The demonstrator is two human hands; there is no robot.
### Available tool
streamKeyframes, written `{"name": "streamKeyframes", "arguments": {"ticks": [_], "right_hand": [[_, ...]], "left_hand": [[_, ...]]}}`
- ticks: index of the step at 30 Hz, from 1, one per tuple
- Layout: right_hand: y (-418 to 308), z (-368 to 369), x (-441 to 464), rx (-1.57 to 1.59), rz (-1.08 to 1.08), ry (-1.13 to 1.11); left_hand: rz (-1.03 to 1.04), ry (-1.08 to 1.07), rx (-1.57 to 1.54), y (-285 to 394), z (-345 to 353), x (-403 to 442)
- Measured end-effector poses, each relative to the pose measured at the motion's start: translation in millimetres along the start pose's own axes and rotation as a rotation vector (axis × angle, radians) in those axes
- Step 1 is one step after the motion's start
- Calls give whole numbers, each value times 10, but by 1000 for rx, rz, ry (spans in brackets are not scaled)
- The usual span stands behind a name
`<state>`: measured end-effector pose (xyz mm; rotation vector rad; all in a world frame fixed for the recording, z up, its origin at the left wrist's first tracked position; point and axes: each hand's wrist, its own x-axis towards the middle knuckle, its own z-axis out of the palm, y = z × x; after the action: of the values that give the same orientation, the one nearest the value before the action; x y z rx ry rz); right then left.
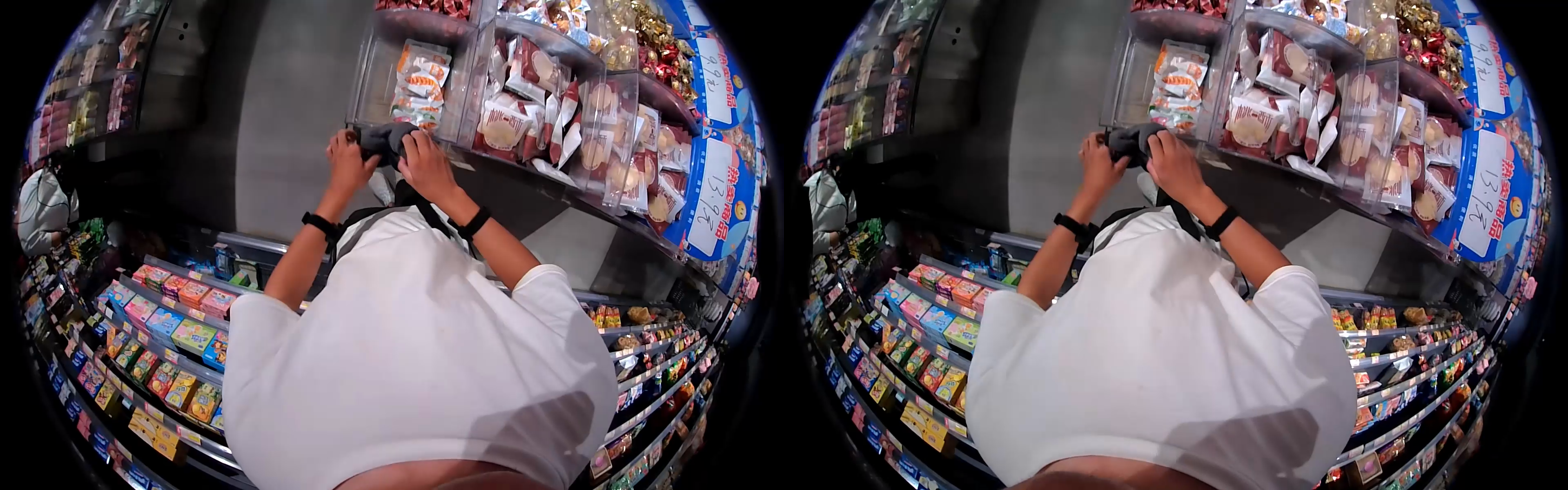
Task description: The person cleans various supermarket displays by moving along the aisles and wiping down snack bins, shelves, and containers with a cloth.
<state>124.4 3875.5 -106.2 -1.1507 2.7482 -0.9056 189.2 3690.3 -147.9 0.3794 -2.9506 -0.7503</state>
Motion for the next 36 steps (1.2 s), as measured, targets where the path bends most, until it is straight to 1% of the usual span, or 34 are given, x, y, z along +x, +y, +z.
{"name": "streamKeyframes", "arguments": {"ticks": [1,2,3,5,6,8,9,10,11,12,13,14,16,17,18,19,20,21,22,23,24,25,26,27,28,29,30,31,32,33,34,36], "right_hand": [[77,-6,17,-59,29,-46],[182,9,31,-125,-3,-29],[217,-35,36,-123,1,-80],[196,-48,114,-117,30,-151],[174,16,183,-114,55,-166],[146,99,341,-102,40,-191],[120,155,428,-78,81,-203],[108,215,522,-57,123,-213],[74,258,607,8,129,-215],[56,337,686,71,135,-215],[51,485,733,89,150,-215],[-2,549,804,118,197,-266],[-37,792,964,121,231,-266],[-24,960,1056,139,285,-282],[-115,977,1221,242,447,-321],[-89,1172,1342,352,571,-228],[4,1377,1446,419,700,-152],[57,1513,1505,430,731,-4],[-10,1457,1555,350,794,-50],[48,1624,1506,348,803,10],[118,1717,1478,372,761,-3],[-65,1584,1511,370,834,-18],[-70,1612,1454,334,764,-28],[-119,1618,1431,147,758,-44],[-167,1618,1414,-31,755,-63],[-239,1514,1481,-35,821,-89],[-387,1396,1531,-18,904,-123],[-478,1291,1554,84,960,-126],[-449,1343,1491,18,915,-119],[-525,1243,1521,57,950,-178],[-561,1227,1487,-4,971,-188],[-598,1241,1387,-12,953,-126]], "left_hand": [[5,-104,34,42,-19,-10],[5,-210,66,109,-66,2],[142,-321,80,1,50,11],[156,-577,-321,-170,271,87],[290,-615,-337,-203,253,154],[342,-624,-362,-154,-22,293],[352,-610,-355,-211,-111,347],[295,-563,-315,-269,-221,441],[241,-518,-279,-353,-306,525],[205,-513,-339,-488,-373,600],[232,-484,-346,-628,-429,679],[260,-460,-354,-789,-446,764],[265,-412,-414,-991,-586,997],[230,-352,-401,-1064,-627,1111],[201,-287,-397,-1121,-654,1243],[262,-173,-379,-1255,-533,1380],[224,-110,-365,-1192,-583,1477],[267,-148,-348,-1313,-409,1623],[361,-253,-412,-1343,-365,1743],[382,-409,-434,-1383,-271,1834],[440,-544,-485,-1331,-321,1855],[492,-642,-402,-1440,-38,1870],[526,-696,-361,-1467,4,1855],[561,-749,-321,-1491,39,1842],[604,-779,-281,-1540,89,1842],[628,-844,-233,-1514,-62,1868],[703,-766,-362,-1579,-76,1837],[650,-826,-334,-1593,-147,1803],[633,-865,-284,-1549,-251,1840],[618,-904,-232,-1502,-360,1876],[629,-937,-170,-1455,-472,1889],[693,-949,-197,-1452,-460,1934]]}}
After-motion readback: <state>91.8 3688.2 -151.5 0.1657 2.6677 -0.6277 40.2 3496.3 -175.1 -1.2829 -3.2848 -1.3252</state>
